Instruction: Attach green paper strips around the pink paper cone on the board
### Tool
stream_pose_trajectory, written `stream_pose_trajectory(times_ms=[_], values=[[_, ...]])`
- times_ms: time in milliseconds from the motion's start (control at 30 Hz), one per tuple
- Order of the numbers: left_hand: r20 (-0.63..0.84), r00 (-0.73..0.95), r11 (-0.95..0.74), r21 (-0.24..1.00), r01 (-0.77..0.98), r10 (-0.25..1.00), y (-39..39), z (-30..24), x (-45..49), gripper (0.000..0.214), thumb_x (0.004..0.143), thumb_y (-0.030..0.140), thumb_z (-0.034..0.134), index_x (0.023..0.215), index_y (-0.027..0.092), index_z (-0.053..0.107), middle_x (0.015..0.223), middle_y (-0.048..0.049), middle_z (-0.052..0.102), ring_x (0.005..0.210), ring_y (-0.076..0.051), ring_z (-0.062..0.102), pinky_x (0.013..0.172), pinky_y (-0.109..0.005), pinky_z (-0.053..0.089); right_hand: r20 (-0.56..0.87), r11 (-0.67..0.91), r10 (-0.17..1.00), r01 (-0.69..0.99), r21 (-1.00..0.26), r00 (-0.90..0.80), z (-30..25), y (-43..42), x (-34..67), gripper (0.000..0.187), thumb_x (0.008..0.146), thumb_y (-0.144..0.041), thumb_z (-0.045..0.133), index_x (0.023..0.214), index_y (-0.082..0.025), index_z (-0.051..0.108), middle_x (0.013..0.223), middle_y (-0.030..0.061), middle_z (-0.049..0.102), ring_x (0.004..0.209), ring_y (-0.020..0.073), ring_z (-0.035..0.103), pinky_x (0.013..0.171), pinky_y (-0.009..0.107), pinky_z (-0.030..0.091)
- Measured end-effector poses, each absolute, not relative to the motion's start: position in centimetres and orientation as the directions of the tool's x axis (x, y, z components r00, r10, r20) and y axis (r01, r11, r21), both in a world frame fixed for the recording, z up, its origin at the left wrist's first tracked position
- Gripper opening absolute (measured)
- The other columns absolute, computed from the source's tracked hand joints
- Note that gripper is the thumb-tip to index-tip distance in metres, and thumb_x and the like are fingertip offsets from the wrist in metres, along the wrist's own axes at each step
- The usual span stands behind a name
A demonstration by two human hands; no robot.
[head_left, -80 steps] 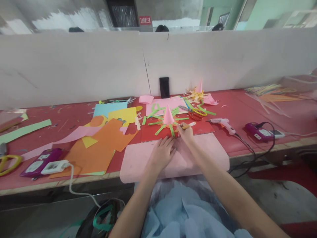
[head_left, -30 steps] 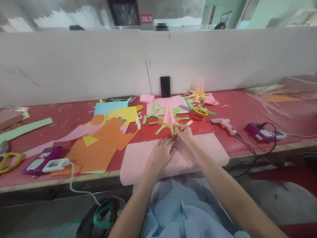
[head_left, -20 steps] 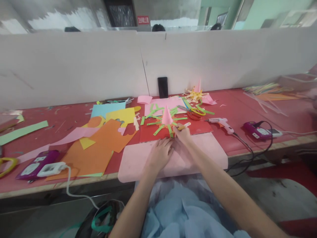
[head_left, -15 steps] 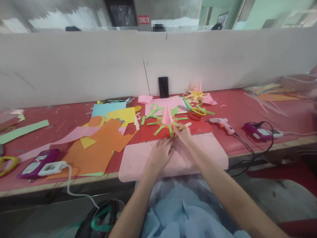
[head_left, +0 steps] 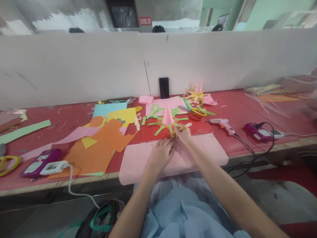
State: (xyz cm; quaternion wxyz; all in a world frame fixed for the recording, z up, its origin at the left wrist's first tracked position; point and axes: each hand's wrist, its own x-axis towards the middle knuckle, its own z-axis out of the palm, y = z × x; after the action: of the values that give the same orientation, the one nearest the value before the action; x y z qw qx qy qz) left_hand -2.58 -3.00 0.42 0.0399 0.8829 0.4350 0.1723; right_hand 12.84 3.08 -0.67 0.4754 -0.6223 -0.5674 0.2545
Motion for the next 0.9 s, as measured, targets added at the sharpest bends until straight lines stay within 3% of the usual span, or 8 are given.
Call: stream_pose_trajectory(times_ms=[233,567,900], values=[[0.268,0.569,-0.625,0.227,0.747,0.778,-3.14,0.61,-2.61,0.032,0.089,0.022,0.044,0.119,0.020,0.055,0.125,-0.0048,0.059,0.120,-0.021,0.048,0.106,-0.040,0.032,0.232,0.079,0.931,0.464,-0.882,0.281,-0.74,3.39,12.90,0.027,0.069,-0.034,0.045,0.051,-0.023,0.028,0.043,-0.0061,0.034,0.045,0.0096,0.034,0.047,0.021,0.029],[0.270,0.574,-0.630,0.225,0.743,0.773,-3.00,0.50,-2.60,0.031,0.089,0.023,0.044,0.118,0.020,0.055,0.125,-0.0048,0.059,0.121,-0.021,0.048,0.106,-0.040,0.032,0.135,0.043,0.968,0.387,-0.921,0.213,-0.52,3.10,12.95,0.029,0.074,-0.037,0.047,0.052,-0.023,0.035,0.034,-0.0073,0.040,0.039,0.0108,0.043,0.050,0.021,0.037],[0.256,0.566,-0.619,0.243,0.747,0.784,-3.11,0.82,-2.53,0.032,0.089,0.022,0.045,0.119,0.019,0.055,0.125,-0.0044,0.059,0.121,-0.022,0.048,0.105,-0.039,0.033,0.160,0.083,0.968,0.359,-0.930,0.192,-0.68,3.09,13.07,0.031,0.075,-0.041,0.051,0.053,-0.023,0.039,0.035,-0.0064,0.048,0.039,0.0110,0.049,0.050,0.020,0.040]])
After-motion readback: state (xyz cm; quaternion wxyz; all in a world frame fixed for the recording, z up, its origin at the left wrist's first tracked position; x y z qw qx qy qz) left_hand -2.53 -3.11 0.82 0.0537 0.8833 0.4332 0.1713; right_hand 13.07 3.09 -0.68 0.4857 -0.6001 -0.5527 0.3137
